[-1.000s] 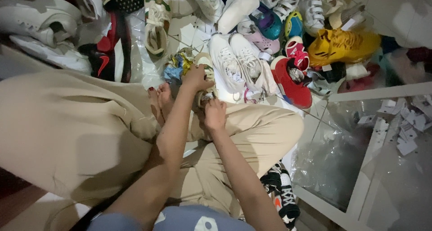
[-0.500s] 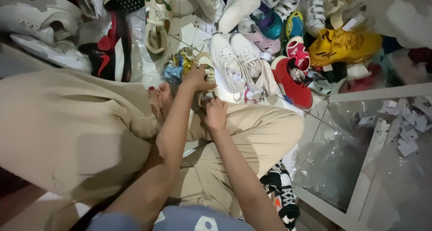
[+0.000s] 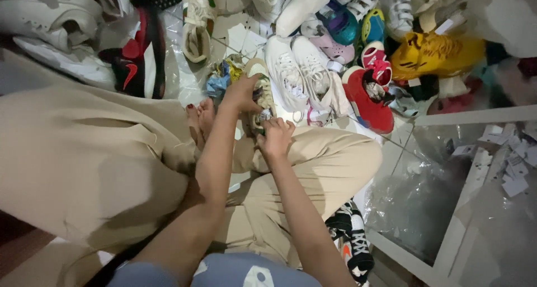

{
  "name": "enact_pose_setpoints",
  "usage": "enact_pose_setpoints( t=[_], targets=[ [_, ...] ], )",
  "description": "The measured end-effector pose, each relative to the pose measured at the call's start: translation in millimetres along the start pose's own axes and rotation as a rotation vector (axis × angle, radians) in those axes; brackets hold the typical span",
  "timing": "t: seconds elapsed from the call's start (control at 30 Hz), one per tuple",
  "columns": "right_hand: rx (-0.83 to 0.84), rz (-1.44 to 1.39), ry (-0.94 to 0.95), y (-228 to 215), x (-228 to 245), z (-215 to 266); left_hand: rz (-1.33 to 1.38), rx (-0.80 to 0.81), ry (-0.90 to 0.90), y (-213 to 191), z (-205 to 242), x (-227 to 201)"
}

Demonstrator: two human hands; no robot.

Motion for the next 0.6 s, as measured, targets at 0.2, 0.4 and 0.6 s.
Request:
enact_pose_setpoints(
  t=[0.2, 0.4, 0.6],
  targets=[
    [0.022, -0.193, -0.027, 40, -25, -9, 0.007, -0.016, 0.048, -25, 25, -25],
    [0.102, -0.360, -0.041, -10, 6, -6, -0.058, -0.018, 0.049, -18, 8, -13],
    [-0.089, -0.430, -0.046, -38, -9, -13, -0.100, 0.076, -0.089, 0, -23, 24]
  ],
)
Point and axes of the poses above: each hand's wrist, its own z-axis away from the middle knuckle, its own y-axis out of the palm, x = y × z, the point moved 10 cm from there along -z, towards the middle knuckle, and after that the axes turned 5 degrees about -z, right-handed, at the moved point
